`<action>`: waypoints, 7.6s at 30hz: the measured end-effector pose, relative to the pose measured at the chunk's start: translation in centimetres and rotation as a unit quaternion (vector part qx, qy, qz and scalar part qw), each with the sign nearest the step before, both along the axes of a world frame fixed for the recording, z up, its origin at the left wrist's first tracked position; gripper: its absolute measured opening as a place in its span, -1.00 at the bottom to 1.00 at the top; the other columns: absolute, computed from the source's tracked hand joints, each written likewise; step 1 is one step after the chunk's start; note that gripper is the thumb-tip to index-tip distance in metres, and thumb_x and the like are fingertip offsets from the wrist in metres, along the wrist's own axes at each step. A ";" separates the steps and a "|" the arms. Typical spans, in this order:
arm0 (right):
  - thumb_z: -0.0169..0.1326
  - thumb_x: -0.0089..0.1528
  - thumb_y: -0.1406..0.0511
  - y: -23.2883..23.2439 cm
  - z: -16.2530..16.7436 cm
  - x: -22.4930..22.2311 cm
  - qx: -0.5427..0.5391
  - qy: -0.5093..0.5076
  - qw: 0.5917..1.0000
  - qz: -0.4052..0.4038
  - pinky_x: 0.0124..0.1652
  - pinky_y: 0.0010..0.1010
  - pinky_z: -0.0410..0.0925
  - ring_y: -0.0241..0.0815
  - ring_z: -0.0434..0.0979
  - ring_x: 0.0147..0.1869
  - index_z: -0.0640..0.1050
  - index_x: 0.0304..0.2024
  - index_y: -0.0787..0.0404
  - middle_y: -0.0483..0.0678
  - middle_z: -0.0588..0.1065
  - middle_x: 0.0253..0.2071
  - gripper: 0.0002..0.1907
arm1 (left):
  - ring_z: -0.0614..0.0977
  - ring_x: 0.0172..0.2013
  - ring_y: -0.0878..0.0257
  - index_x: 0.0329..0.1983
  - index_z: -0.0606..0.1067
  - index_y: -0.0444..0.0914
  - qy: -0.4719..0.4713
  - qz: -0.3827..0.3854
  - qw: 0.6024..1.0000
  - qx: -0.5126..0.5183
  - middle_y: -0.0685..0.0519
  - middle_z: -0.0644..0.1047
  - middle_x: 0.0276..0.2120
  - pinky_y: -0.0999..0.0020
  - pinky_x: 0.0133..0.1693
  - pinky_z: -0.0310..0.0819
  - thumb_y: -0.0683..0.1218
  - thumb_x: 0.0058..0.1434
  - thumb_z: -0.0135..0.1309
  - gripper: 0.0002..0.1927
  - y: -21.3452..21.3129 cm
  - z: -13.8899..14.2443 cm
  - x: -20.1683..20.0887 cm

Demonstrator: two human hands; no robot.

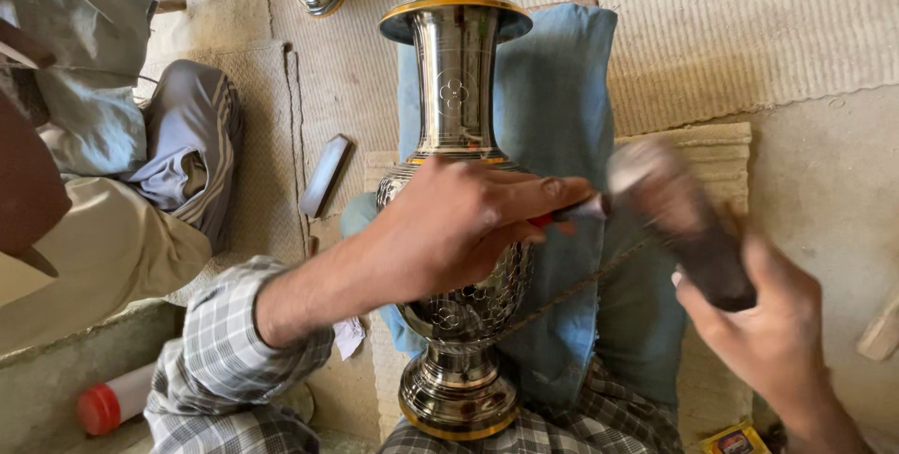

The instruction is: The person sits cross-legged on the floor with a brass vase held between their legs and a cushion. They hold a punch against the vase's patterned surface and strike it with a wooden mallet, repositioning the punch repeatedly to emboss decorative floral designs into the metal, working around the vase body and near the base.

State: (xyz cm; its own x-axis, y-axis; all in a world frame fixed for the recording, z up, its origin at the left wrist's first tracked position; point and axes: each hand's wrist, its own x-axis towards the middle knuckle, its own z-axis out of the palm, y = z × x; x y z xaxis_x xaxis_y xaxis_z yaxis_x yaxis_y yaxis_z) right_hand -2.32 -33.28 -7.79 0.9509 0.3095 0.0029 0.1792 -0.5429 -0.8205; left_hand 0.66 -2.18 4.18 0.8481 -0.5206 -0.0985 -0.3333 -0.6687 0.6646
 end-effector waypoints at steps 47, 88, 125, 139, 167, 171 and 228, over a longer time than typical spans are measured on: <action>0.31 0.00 0.47 -0.7 4.8 5.2 -0.117 -0.014 0.987 0.112 -0.25 -0.36 0.48 -0.18 0.62 -0.27 0.43 0.33 0.22 0.06 0.58 -0.24 -0.20 | 0.75 -0.26 0.29 0.15 0.53 -0.18 -0.035 0.077 0.996 -0.003 0.14 0.70 -0.12 0.39 -0.40 0.64 -0.21 0.31 0.20 -0.66 -0.3 -0.3 -1.2; 0.22 0.11 0.52 3.0 -4.8 -8.6 0.157 0.112 0.971 -0.138 -0.20 -0.46 0.45 -0.26 0.55 -0.27 0.29 0.26 0.39 -0.05 0.51 -0.28 -0.33 | 0.74 -0.34 0.36 0.21 0.52 -0.07 0.102 -0.112 0.988 -0.011 0.15 0.71 -0.15 0.38 -0.42 0.64 -0.05 0.14 0.27 -0.47 -1.2 -2.4 3.0; 0.28 0.04 0.53 1.8 -3.8 -8.5 0.100 0.113 0.980 -0.128 -0.21 -0.44 0.43 -0.26 0.55 -0.24 0.35 0.17 0.38 0.01 0.51 -0.25 -0.34 | 0.73 -0.40 0.37 0.22 0.53 -0.05 0.128 -0.171 0.977 0.009 0.15 0.72 -0.17 0.36 -0.45 0.63 -0.10 0.16 0.23 -0.50 -1.3 -2.5 3.0; 0.29 0.01 0.53 1.4 -2.8 -7.4 -0.006 0.009 0.994 -0.108 -0.19 -0.31 0.46 -0.14 0.60 -0.18 0.36 0.11 0.44 0.13 0.54 -0.22 -0.37 | 0.73 -0.39 0.40 0.20 0.54 -0.08 0.091 -0.130 0.987 -0.017 0.11 0.71 -0.13 0.50 -0.54 0.54 -0.16 0.32 0.11 -0.63 -1.3 -2.6 2.3; 0.23 0.15 0.51 1.1 -5.8 -14.0 0.253 0.156 0.938 -0.177 -0.32 -0.50 0.44 -0.30 0.54 -0.34 0.35 0.02 0.30 -0.05 0.51 -0.26 -0.56 | 0.75 -0.33 0.20 0.24 0.49 -0.14 -0.080 -0.042 0.996 -0.001 0.04 0.70 -0.13 0.32 -0.44 0.63 -0.17 0.04 0.33 -0.37 -2.0 -3.1 -1.9; 0.25 0.18 0.47 1.3 -6.5 -14.1 0.237 0.130 0.945 -0.185 -0.32 -0.51 0.41 -0.31 0.54 -0.35 0.33 0.02 0.32 -0.03 0.51 -0.26 -0.55 | 0.77 -0.30 0.31 0.25 0.48 -0.11 0.037 -0.130 0.989 -0.060 0.15 0.70 -0.07 0.40 -0.44 0.67 -0.11 0.15 0.28 -0.44 -1.9 -4.4 0.0; 0.26 0.07 0.49 -1.0 0.5 0.1 0.082 0.060 0.994 0.048 -0.08 -0.40 0.50 -0.27 0.59 -0.14 0.27 0.35 0.27 -0.04 0.53 -0.21 -0.20 | 0.76 -0.24 0.26 0.35 0.40 -0.20 -0.043 0.088 0.995 0.014 0.09 0.69 -0.06 0.30 -0.50 0.59 -0.36 0.16 0.06 -0.36 -2.1 -1.0 -5.7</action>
